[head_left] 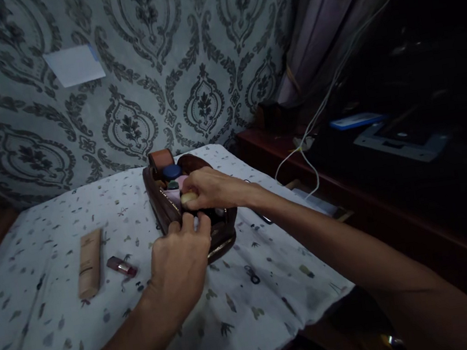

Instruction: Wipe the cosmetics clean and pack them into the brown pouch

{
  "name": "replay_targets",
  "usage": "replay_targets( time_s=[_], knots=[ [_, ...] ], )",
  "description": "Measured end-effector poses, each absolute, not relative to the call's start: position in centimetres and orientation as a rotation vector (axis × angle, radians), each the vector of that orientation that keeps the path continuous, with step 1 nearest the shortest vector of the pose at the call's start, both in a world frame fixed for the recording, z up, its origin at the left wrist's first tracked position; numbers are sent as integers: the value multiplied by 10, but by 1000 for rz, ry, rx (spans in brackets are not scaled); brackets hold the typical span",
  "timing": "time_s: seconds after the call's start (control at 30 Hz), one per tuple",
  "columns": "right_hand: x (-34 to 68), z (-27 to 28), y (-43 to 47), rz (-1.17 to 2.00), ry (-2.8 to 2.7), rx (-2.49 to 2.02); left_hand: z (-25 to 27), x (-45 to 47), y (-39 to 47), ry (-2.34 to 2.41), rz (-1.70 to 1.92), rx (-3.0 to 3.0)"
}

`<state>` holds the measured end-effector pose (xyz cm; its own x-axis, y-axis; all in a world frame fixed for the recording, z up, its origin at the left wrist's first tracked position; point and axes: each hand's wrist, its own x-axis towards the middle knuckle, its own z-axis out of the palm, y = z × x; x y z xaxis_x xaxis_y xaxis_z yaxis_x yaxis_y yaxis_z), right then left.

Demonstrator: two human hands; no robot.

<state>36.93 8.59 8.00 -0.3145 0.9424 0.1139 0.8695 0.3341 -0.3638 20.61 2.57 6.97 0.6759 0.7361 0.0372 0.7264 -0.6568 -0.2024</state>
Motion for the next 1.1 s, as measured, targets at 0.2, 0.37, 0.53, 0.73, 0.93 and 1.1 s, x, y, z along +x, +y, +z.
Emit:
replay_targets(
  time_s=[0.2,0.37,0.53,0.73,0.93,1.1],
  knots=[
    [371,81,82,347,-2343,-1581,62,203,27,-1180,29,-2682],
    [373,86,75,276,-2305,-1563,51,172,34,-1019,-620,-2823],
    [376,82,47,206,-2111,-1568,41,141,44,-1333,-1198,-2784],
    [375,59,22,318,-2016,-1600,26,148,51,-1675,-1331,-2957],
    [368,45,24,395,-1896,-1633,24,155,54,-1705,-1473,-3017],
    [370,41,26,387,-1872,-1601,23,152,54,-1689,-1450,-3046]
  ],
)
